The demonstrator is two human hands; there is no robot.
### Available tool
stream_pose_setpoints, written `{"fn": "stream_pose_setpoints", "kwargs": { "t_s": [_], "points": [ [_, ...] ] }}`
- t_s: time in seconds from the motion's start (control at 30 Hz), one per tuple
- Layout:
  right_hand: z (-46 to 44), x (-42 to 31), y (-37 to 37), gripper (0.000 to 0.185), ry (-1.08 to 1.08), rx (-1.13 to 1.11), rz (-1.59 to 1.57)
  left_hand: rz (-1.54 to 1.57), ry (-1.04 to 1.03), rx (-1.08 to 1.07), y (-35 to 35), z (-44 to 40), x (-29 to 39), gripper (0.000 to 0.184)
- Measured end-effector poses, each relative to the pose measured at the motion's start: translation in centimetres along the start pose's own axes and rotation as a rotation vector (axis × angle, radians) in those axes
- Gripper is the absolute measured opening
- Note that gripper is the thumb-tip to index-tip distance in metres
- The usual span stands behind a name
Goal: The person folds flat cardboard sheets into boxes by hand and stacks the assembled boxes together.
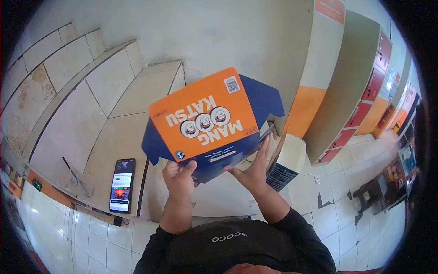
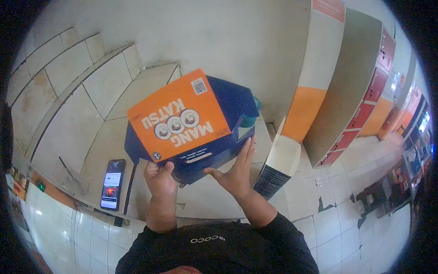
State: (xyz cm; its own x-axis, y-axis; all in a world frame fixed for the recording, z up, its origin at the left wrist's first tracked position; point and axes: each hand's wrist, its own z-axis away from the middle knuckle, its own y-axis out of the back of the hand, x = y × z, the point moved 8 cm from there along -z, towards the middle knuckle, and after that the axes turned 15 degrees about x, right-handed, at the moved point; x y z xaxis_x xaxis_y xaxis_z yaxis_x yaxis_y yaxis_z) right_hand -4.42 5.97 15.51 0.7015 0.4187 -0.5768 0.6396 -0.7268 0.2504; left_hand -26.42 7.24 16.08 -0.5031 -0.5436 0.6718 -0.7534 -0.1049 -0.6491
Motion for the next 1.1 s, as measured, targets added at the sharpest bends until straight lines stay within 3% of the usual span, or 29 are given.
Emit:
{"fn": "stream_pose_setpoints", "kwargs": {
  "t_s": [0.13,0.23,0.3,0.4,0.43,0.53,0.57,0.67,0.7,0.8,0.9,0.93,1.03,1.1],
  "points": [
    [-0.6,0.3,0.8,0.137,0.018,-0.004,0.048,0.027,-0.010,-0.015,0.0,-0.3,1.0,0.036],
    [-0.3,0.6,-0.6,0.122,-0.130,-0.112,-0.446,-0.046,-0.044,0.001,0.1,-0.1,1.0,0.038],
    [0.6,2.2,-1.8,0.100,-0.317,-0.200,-0.596,-0.108,-0.089,0.052,0.1,0.3,0.9,0.039],
    [2.0,2.4,-2.0,0.060,-0.433,-0.247,-0.621,-0.288,-0.367,-0.045,-1.4,0.8,2.3,0.046],
    [2.5,2.2,-1.9,0.046,-0.447,-0.250,-0.595,-0.443,-0.397,-0.098,-0.5,0.3,1.3,0.061],
    [2.9,1.2,-1.1,0.027,-0.320,-0.237,-0.466,-1.157,-0.972,0.111,-2.6,1.5,3.3,0.081],
    [3.0,1.6,-1.1,0.024,-0.376,-0.223,-0.487,-1.079,-0.805,0.145,-1.3,1.1,1.7,0.104],
    [2.8,2.6,-1.2,0.021,-0.488,-0.172,-0.586,-0.897,-0.467,0.019,0.5,0.3,-3.0,0.121],
    [2.6,2.6,-1.2,0.022,-0.492,-0.163,-0.637,-0.955,-0.490,0.000,0.7,0.2,-3.7,0.128],
    [2.6,2.0,-1.2,0.025,-0.529,-0.201,-0.720,-0.719,-0.282,-0.234,0.0,-0.8,-5.1,0.124],
    [2.1,2.1,-1.3,0.034,-0.443,-0.215,-0.695,-0.551,0.041,-0.262,-0.2,-0.8,-5.8,0.109],
    [1.7,2.2,-1.3,0.038,-0.391,-0.208,-0.675,-0.492,0.062,-0.252,-0.1,-0.7,-5.8,0.100],
    [-0.8,1.3,0.2,0.065,-0.449,-0.268,-0.309,-0.292,0.138,-0.188,0.2,0.3,-6.3,0.076],
    [-1.9,-0.4,0.7,0.082,-0.038,-0.178,0.069,-0.123,0.206,-0.094,0.5,0.8,-6.7,0.063]
  ]
}}
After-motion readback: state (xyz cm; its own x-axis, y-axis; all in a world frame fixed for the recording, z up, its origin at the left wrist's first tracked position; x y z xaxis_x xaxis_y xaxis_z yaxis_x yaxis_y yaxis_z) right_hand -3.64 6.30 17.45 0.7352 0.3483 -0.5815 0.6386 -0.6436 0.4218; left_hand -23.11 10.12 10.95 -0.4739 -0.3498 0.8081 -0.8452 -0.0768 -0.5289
